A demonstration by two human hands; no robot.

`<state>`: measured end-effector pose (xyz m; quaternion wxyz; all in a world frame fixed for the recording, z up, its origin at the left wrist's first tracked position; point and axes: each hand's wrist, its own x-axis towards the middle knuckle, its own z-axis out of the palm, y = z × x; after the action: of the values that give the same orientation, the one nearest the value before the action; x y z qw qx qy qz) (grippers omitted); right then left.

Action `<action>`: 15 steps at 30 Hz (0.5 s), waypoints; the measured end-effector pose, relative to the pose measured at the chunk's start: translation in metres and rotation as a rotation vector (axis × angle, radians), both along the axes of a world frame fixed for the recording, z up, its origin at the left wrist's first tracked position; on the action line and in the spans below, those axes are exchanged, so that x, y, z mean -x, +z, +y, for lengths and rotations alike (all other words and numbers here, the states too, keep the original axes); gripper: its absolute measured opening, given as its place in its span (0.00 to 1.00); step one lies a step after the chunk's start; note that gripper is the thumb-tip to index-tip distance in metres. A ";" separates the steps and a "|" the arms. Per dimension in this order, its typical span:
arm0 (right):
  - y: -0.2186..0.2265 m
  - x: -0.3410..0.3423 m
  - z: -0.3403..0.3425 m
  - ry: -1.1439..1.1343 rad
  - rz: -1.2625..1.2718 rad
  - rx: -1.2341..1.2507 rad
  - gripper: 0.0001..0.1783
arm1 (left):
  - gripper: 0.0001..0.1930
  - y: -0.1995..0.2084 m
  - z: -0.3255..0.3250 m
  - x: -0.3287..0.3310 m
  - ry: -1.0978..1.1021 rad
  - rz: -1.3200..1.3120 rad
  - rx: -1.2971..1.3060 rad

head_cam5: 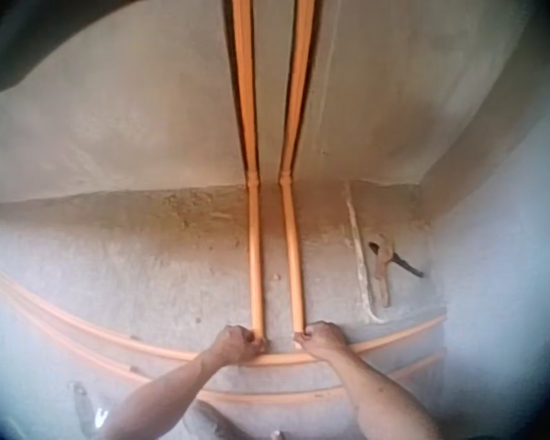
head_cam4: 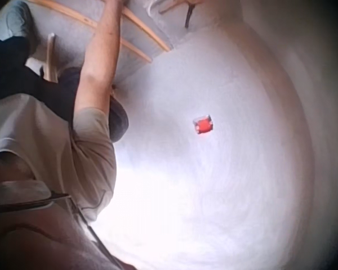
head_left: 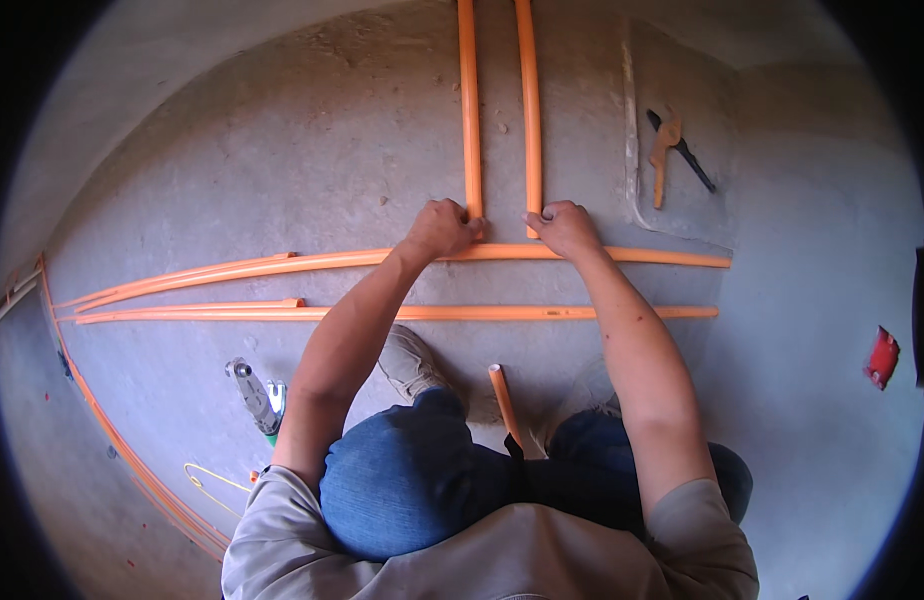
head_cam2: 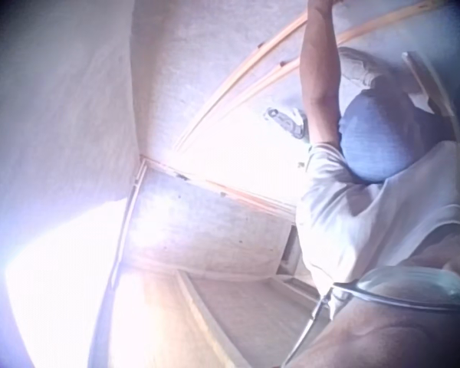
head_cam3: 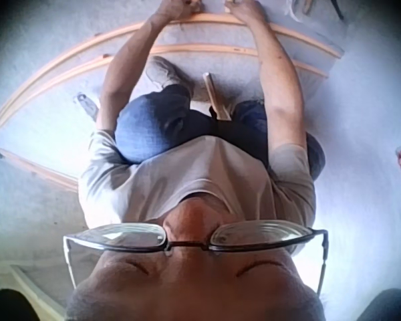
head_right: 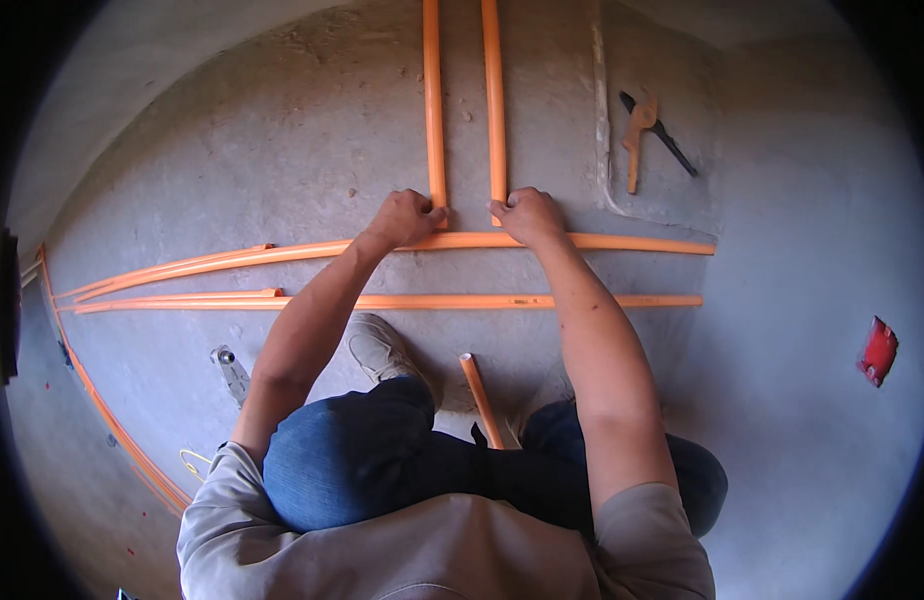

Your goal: The person fits several orange conduit pipes into wall channels, using a tool to cut the ends and a hammer to secure them into place.

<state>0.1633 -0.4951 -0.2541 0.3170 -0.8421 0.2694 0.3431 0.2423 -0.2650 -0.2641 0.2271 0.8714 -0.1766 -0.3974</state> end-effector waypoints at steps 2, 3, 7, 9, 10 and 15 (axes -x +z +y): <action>0.002 0.003 0.000 0.018 -0.017 0.009 0.29 | 0.25 0.004 0.003 0.000 -0.008 0.009 -0.015; 0.002 0.007 -0.003 -0.014 -0.055 0.013 0.28 | 0.25 0.008 0.006 0.001 -0.015 -0.036 -0.002; 0.016 0.033 -0.018 0.060 -0.180 0.003 0.25 | 0.21 0.049 0.033 0.015 -0.066 -0.078 -0.050; 0.031 0.042 -0.026 0.183 -0.201 0.002 0.24 | 0.19 0.052 0.055 0.027 -0.143 -0.210 -0.029; 0.033 0.044 -0.029 0.298 -0.220 0.008 0.23 | 0.18 0.049 0.063 0.030 -0.228 -0.339 -0.004; 0.031 0.049 -0.035 0.441 -0.158 0.033 0.22 | 0.17 0.034 0.070 0.029 -0.169 -0.244 -0.036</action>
<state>0.1145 -0.5304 -0.2227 0.2408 -0.9098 0.0590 0.3328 0.2138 -0.1950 -0.2305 0.1540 0.8992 -0.2682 -0.3094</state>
